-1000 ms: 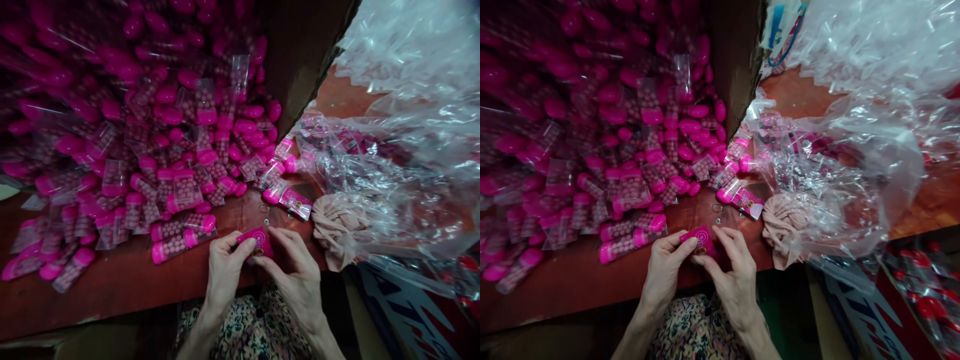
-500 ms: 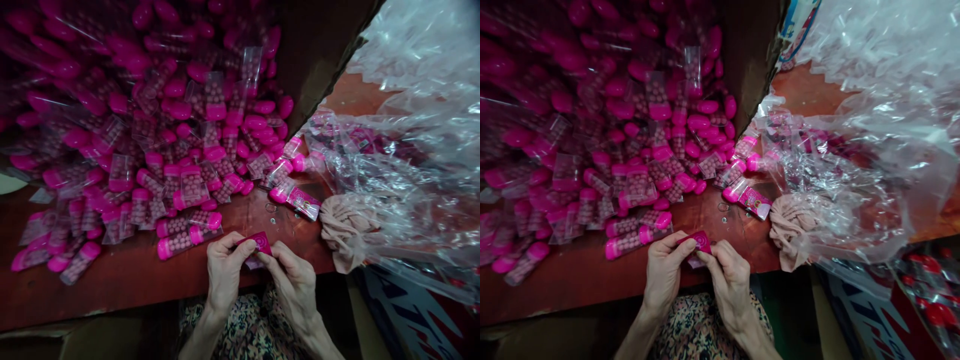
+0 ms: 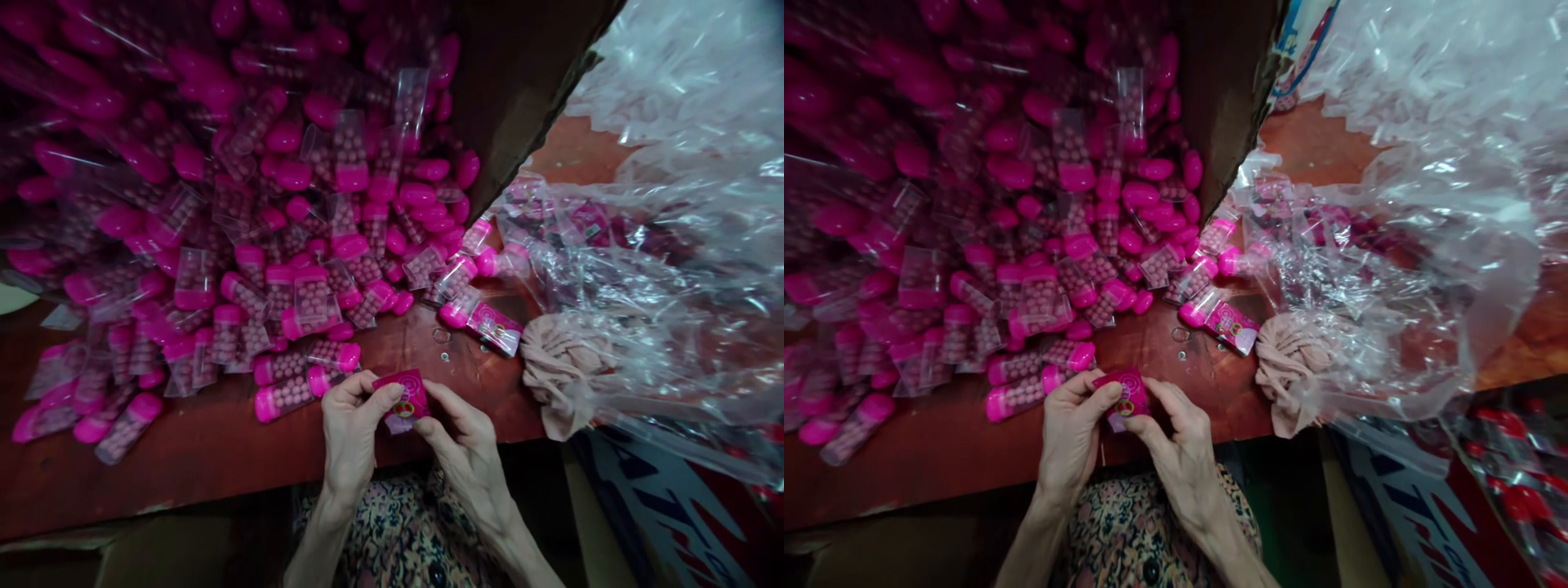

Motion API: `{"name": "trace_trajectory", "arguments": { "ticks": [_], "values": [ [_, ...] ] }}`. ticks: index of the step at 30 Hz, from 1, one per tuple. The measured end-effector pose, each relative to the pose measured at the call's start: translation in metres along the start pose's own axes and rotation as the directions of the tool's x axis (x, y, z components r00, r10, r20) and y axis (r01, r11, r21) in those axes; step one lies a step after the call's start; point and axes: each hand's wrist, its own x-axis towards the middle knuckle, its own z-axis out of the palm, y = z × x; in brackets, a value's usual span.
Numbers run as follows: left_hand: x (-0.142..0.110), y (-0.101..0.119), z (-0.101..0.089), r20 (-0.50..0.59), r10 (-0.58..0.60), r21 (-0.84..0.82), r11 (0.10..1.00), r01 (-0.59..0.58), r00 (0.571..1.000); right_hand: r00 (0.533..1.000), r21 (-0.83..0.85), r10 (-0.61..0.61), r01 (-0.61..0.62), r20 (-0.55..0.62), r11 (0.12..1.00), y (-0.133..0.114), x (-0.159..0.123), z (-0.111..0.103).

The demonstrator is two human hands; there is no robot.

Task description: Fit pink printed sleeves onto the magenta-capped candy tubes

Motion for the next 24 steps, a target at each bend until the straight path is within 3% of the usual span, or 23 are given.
{"name": "trace_trajectory", "arguments": {
  "ticks": [6, 12, 18, 24],
  "values": [
    [-0.014, 0.007, -0.002, 0.097, 0.063, 0.179, 0.981, -0.080, 0.993, 0.996, 0.054, 0.091, -0.091, -0.010, 0.994, -0.006, 0.002, 0.003],
    [-0.012, 0.015, -0.002, 0.265, 0.157, 0.327, 0.913, -0.242, 0.951, 0.993, -0.062, -0.029, 0.036, 0.112, 0.997, -0.006, 0.006, -0.004],
    [-0.014, 0.013, -0.007, 0.165, 0.204, 0.355, 0.900, -0.251, 0.965, 0.969, -0.131, -0.144, 0.173, 0.203, 0.976, -0.008, 0.004, 0.004],
    [-0.012, 0.012, -0.024, 0.081, 0.222, 0.353, 0.905, -0.237, 0.972, 0.940, -0.140, -0.075, 0.128, 0.334, 0.982, -0.014, 0.003, 0.013]
  ]
}}
